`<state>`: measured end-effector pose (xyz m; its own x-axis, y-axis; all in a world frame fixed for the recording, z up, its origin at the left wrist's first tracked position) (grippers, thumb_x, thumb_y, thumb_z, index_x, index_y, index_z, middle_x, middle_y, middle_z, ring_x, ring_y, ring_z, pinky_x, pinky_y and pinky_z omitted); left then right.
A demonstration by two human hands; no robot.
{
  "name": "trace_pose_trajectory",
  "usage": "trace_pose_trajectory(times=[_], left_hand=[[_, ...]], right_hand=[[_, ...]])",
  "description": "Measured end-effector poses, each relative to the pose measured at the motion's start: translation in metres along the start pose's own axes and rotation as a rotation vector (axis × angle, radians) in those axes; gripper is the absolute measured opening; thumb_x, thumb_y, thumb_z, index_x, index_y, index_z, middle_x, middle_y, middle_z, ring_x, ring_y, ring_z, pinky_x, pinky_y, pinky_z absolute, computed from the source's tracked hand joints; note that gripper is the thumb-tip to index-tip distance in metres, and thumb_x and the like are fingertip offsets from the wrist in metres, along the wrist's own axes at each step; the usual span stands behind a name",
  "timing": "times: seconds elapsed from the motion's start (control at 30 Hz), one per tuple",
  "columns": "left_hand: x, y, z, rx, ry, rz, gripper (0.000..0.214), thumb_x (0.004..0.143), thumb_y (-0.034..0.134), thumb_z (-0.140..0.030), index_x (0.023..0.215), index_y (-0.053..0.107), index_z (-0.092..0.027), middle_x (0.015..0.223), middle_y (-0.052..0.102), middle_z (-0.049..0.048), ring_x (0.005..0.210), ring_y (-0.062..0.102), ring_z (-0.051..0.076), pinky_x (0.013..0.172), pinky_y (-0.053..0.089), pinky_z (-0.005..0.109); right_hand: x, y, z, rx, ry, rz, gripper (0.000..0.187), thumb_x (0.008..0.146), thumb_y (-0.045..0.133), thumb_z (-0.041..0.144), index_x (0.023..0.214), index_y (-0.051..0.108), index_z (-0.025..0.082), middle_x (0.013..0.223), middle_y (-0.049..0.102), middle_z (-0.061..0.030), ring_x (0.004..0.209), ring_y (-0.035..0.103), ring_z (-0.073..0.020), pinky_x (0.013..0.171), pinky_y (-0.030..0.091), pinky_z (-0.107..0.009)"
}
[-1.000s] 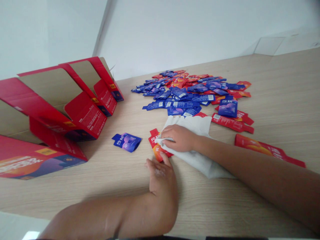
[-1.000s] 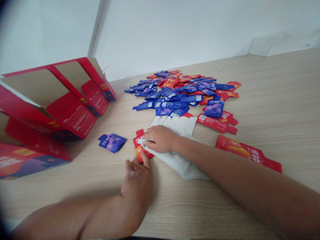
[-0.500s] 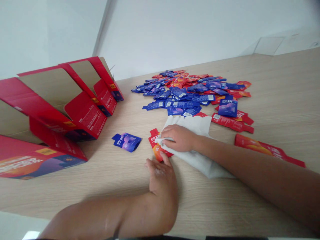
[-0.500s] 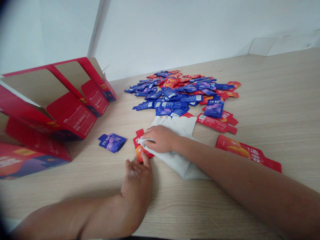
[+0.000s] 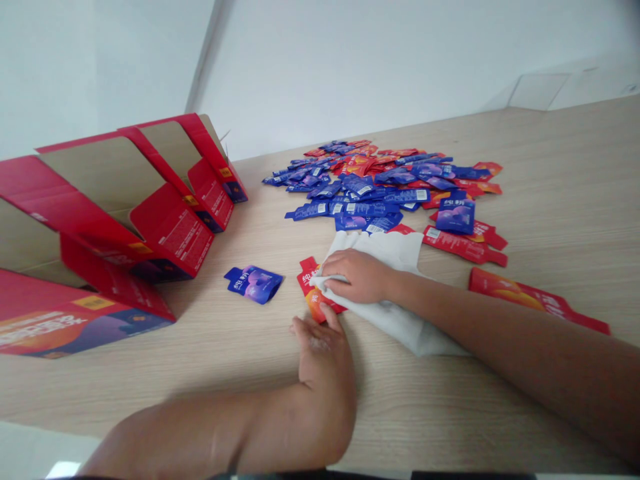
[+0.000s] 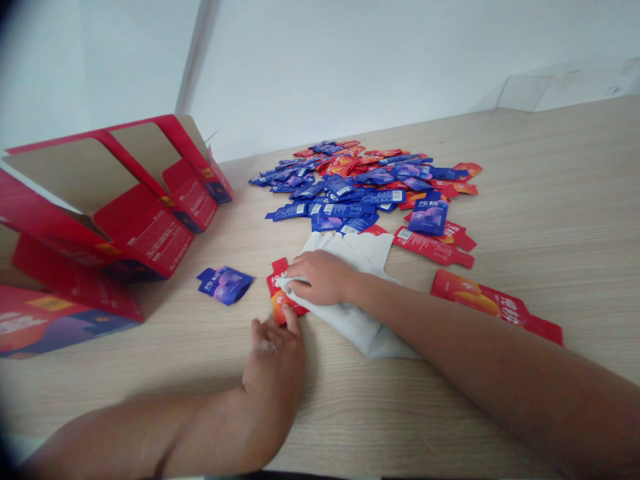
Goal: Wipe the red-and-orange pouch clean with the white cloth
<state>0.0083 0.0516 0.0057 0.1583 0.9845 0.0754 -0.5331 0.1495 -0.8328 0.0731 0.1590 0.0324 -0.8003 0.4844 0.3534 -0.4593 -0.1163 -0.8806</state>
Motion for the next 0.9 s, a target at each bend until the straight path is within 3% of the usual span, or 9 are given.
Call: trace_pose_trajectory(times=[0.43,0.7,0.9], left_hand=[[-0.0004,0.0010,0.0012,-0.082,-0.047,-0.031,0.050,0.080,0.031,0.001,0.123,0.056,-0.004,0.095,0.073,0.0193,0.090,0.069,0.023,0.095,0.047,0.047],[0.0001,-0.0012,-0.0010,0.099,0.025,0.021,0.050,0.082,0.028,0.001,0.126,0.053,-0.001,0.094,0.073,0.0208,0.088,0.070,0.022,0.092,0.048,0.043],[0.0005,-0.0027,-0.0012,0.100,0.030,0.008,0.049,0.082,0.030,0.001,0.125,0.053,0.001,0.095,0.072,0.0239,0.087,0.070,0.024,0.091,0.049,0.043]], right_hand=[[0.0000,0.0004,-0.0005,-0.002,0.002,0.006,0.019,0.086,0.048,0.022,0.082,0.065,0.014,0.085,0.066,-0.0080,0.081,0.057,-0.0190,0.076,0.040,-0.032],[0.0003,0.0001,0.0001,-0.002,0.000,0.005,0.019,0.087,0.048,0.022,0.085,0.066,0.013,0.087,0.066,-0.0086,0.082,0.057,-0.0191,0.077,0.040,-0.032],[0.0001,0.0000,0.0004,-0.012,-0.003,-0.003,0.019,0.087,0.048,0.021,0.085,0.066,0.013,0.088,0.067,-0.0085,0.083,0.058,-0.0194,0.078,0.041,-0.032]])
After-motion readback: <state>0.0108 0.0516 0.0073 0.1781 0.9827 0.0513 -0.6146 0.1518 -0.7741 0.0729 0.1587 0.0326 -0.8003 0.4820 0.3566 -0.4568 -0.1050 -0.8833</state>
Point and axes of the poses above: each hand's wrist, its own x-axis towards the middle knuckle, its own y-axis out of the palm, z = x × y, the point moved 5 cm from there along x, towards the middle knuckle
